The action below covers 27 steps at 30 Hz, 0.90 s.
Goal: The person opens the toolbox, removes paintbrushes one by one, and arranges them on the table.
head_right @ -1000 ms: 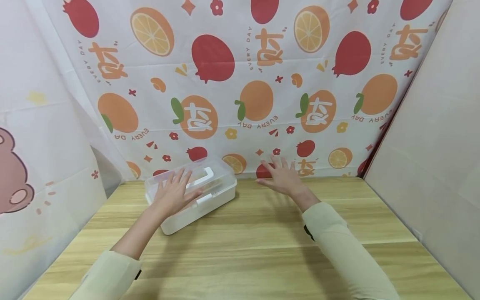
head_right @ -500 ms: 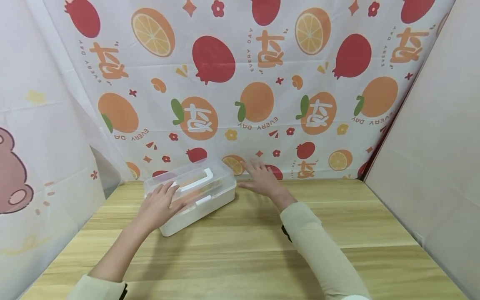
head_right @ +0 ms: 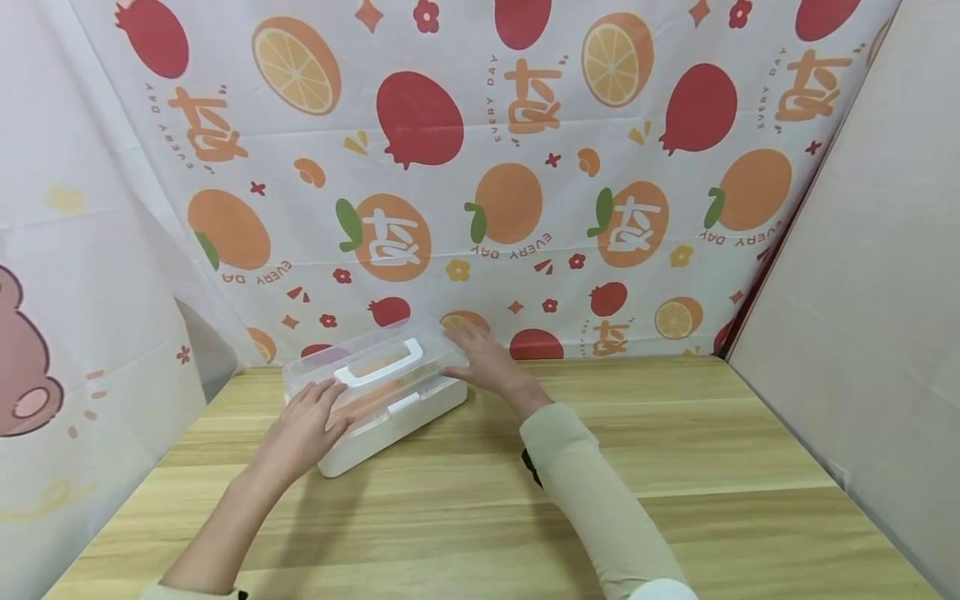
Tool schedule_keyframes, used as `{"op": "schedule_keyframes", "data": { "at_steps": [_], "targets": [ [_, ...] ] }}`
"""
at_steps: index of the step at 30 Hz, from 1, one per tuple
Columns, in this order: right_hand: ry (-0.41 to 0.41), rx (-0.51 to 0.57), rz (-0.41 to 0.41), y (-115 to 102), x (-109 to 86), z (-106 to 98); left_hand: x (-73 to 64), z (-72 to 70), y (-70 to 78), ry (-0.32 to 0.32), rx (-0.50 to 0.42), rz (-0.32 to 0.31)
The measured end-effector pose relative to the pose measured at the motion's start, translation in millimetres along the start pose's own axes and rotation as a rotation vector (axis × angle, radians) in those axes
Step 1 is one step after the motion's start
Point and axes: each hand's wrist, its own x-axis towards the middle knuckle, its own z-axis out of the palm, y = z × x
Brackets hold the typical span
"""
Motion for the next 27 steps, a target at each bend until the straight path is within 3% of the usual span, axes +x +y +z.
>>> {"op": "schedule_keyframes", "data": {
  "at_steps": [8,21,27],
  "targets": [
    [0.006,0.098,0.046,-1.8,5.6,19.0,-0.1,7.2,-2.1,0.104,0.002,0.031],
    [0.151,0.129,0.057,-4.7,5.5,36.8,3.4,11.9,-2.4,0.112,-0.006,-0.021],
    [0.204,0.109,0.070,-5.3,4.7,40.4,2.3,13.8,-4.3,0.118,-0.006,-0.011]
  ]
}}
